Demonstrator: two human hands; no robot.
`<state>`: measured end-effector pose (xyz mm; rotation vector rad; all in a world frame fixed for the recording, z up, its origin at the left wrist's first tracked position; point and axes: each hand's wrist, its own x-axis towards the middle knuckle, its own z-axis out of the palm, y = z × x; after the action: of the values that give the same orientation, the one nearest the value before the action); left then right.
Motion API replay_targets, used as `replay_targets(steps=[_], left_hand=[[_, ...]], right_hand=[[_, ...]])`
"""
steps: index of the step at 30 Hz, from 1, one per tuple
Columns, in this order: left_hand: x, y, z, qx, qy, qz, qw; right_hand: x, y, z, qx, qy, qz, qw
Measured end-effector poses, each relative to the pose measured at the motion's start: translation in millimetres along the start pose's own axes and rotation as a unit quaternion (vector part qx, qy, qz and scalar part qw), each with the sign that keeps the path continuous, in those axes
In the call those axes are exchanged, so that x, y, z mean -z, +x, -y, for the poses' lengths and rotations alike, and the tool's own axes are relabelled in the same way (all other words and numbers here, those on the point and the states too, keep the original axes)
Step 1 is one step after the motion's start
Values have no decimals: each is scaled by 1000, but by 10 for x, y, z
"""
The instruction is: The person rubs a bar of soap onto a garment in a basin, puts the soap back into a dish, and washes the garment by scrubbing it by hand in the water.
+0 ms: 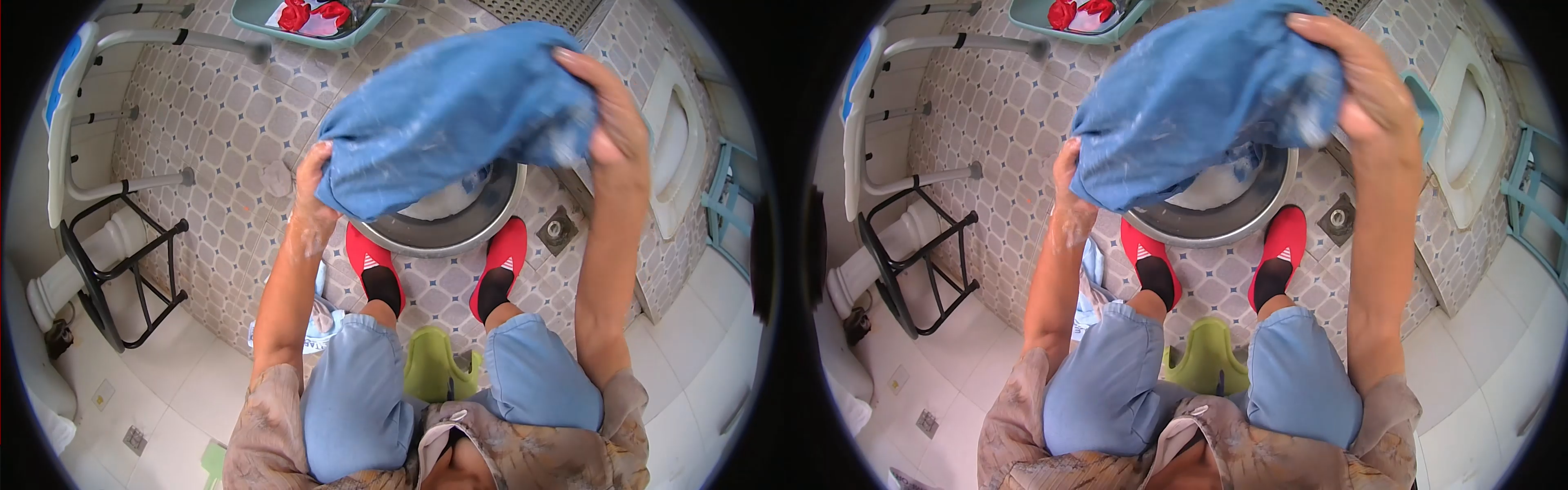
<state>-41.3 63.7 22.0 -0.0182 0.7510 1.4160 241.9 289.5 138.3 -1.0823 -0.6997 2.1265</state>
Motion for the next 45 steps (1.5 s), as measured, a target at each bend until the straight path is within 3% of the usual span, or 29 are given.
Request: replay_targets(steps=[2,3,4,5,6,9,14,16,18,20,23,27,30,32,35,39,42,44,45], left_hand=[[-13,31,18,10,-19,-48,999],[94,102,28,17,-67,-41,997],[157,151,23,23,-114,-35,993],[218,168,31,26,-111,-46,992],[212,182,4,27,-109,-46,993],[257,210,-2,17,-89,-63,994],[467,355,-46,6,-101,-30,994],[427,365,-75,-12,-119,-28,992],[423,373,-89,-1,-130,-24,991],[354,356,-111,9,-118,-53,992],[368,364,-117,-10,-63,-104,993],[394,363,-94,-15,-64,-87,994],[427,332,-78,-24,-51,-64,996],[385,316,-83,-26,-25,-51,998],[343,304,-92,-16,9,-62,998],[261,275,-140,-9,129,-145,981],[140,260,-154,-20,238,-192,952],[123,265,-124,-52,302,-206,929],[106,280,-112,-84,365,-217,901]], right_hand=[[109,404,-350,51,-178,24,982],[172,447,-519,48,-174,21,983],[214,483,-675,109,-352,-43,929],[252,502,-795,164,-516,-104,834],[268,461,-856,164,-514,-106,835],[468,236,-1080,364,-620,-87,689],[468,-254,-1456,339,-660,-114,661],[510,-330,-1631,298,-628,-126,708],[503,-396,-1682,276,-646,-104,704],[362,-469,-1676,106,-526,-112,836],[283,-464,-1784,114,-490,-145,852],[376,-360,-1947,118,-512,-149,838],[489,-296,-2106,43,-471,-185,861],[499,-255,-2097,110,-564,-164,802],[525,-195,-2002,39,-611,-101,784],[397,-384,-1620,91,-615,-143,770],[376,-584,-1103,99,-443,-119,883],[330,-706,-815,91,-392,-130,906],[334,-740,-719,140,-316,-112,932]])
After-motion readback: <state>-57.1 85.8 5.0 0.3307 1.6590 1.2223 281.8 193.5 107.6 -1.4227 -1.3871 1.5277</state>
